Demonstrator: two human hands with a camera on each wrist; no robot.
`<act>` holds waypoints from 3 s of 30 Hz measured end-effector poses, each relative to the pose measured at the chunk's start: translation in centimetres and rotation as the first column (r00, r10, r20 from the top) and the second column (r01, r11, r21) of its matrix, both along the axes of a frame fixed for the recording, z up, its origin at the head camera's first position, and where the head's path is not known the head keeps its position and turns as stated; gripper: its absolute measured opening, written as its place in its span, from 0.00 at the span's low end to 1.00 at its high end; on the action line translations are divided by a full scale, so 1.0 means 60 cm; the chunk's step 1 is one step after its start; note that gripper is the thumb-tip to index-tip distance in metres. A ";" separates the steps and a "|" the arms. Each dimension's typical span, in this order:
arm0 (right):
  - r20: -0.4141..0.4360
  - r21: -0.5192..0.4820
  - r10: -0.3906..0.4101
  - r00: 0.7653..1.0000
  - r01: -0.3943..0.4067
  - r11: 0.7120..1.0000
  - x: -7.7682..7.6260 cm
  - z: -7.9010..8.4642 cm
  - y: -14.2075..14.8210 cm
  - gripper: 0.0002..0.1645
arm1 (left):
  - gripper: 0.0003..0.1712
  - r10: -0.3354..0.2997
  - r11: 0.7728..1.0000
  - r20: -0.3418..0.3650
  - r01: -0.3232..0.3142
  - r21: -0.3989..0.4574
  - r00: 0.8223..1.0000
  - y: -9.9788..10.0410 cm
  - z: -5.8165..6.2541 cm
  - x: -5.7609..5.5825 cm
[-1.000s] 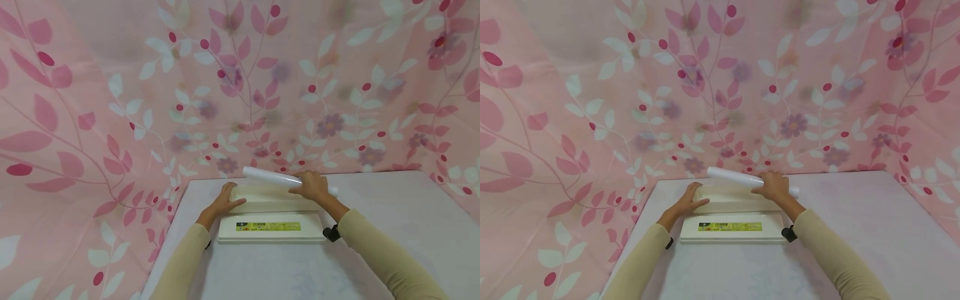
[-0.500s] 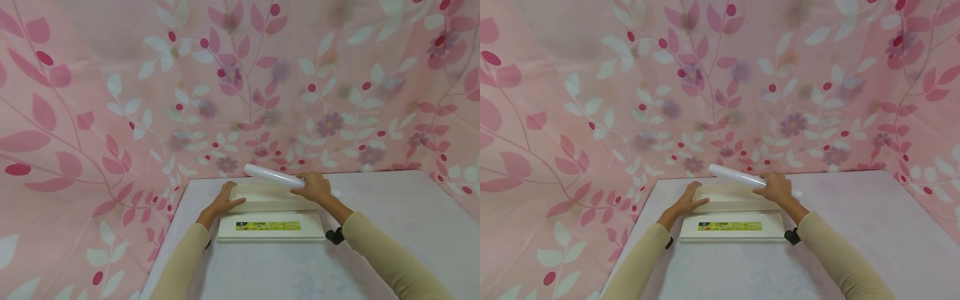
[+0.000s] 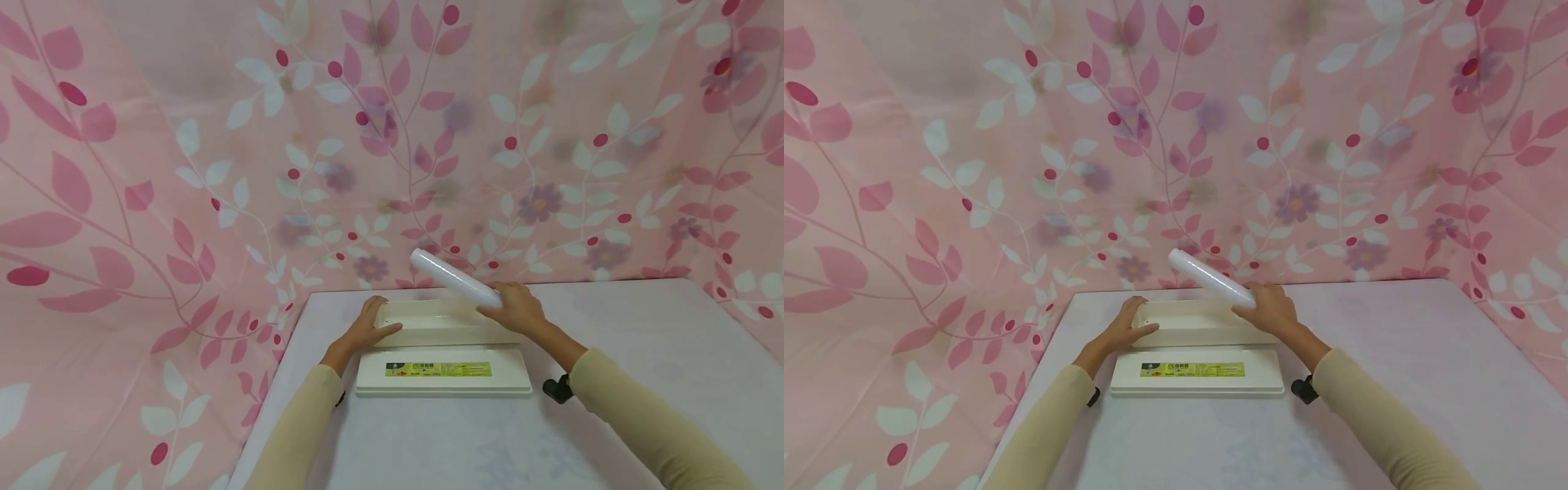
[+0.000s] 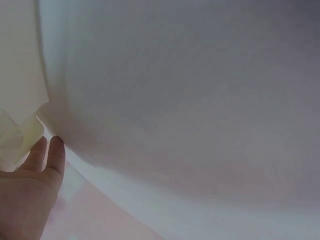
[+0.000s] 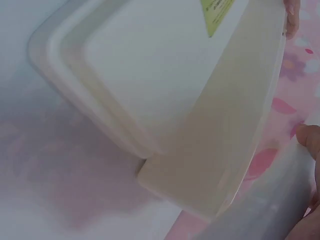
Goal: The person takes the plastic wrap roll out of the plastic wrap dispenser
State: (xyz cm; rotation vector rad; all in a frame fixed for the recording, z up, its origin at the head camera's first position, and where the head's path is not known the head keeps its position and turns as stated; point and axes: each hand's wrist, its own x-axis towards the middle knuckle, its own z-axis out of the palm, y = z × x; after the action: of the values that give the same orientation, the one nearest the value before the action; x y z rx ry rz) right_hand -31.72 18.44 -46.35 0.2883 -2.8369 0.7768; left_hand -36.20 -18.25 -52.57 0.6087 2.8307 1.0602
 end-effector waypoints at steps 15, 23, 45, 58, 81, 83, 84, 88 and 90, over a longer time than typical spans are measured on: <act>0.022 -0.142 0.036 0.999 -0.032 0.989 0.008 -0.013 0.026 0.44 | 0.47 -0.013 1.000 -0.018 0.013 0.014 1.000 -0.002 -0.005 -0.003; 0.099 -0.195 0.006 0.995 0.014 0.981 0.013 -0.011 0.038 0.46 | 0.49 -0.013 1.000 -0.009 0.013 -0.006 1.000 -0.002 -0.009 -0.006; 0.130 -0.184 -0.053 0.990 0.077 0.980 0.023 -0.015 0.072 0.62 | 0.52 -0.016 1.000 0.010 0.016 0.007 1.000 -0.008 -0.013 -0.014; 0.097 -0.195 -0.075 0.992 0.093 0.976 0.036 -0.018 0.090 0.53 | 0.52 -0.018 1.000 0.016 0.018 0.002 1.000 -0.008 -0.012 -0.013; 0.148 -0.171 -0.164 0.975 0.188 0.967 0.060 -0.037 0.128 0.56 | 0.50 -0.028 0.999 -0.009 0.028 0.028 1.000 -0.009 -0.013 -0.010; 0.137 -0.174 -0.170 0.976 0.192 0.966 0.062 -0.039 0.132 0.56 | 0.49 -0.026 0.999 -0.006 0.026 0.027 1.000 -0.008 -0.012 -0.010; 0.133 -0.176 -0.171 0.976 0.193 0.965 0.064 -0.039 0.133 0.56 | 0.49 -0.026 0.999 -0.008 0.026 0.030 1.000 -0.007 -0.011 -0.009; 0.123 -0.177 -0.179 0.976 0.199 0.964 0.069 -0.043 0.137 0.55 | 0.49 -0.022 0.999 -0.008 0.022 0.024 1.000 -0.004 -0.008 -0.010; 0.121 -0.180 -0.178 0.977 0.198 0.964 0.071 -0.047 0.138 0.55 | 0.50 -0.022 1.000 -0.012 0.022 0.022 1.000 -0.004 -0.010 -0.011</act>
State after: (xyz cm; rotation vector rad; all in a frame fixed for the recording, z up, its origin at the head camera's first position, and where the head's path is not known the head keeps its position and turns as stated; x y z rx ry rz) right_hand -27.44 26.72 -49.15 -0.0520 -2.8011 1.0390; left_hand -36.85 -18.48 -53.16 0.6484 2.8198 1.0891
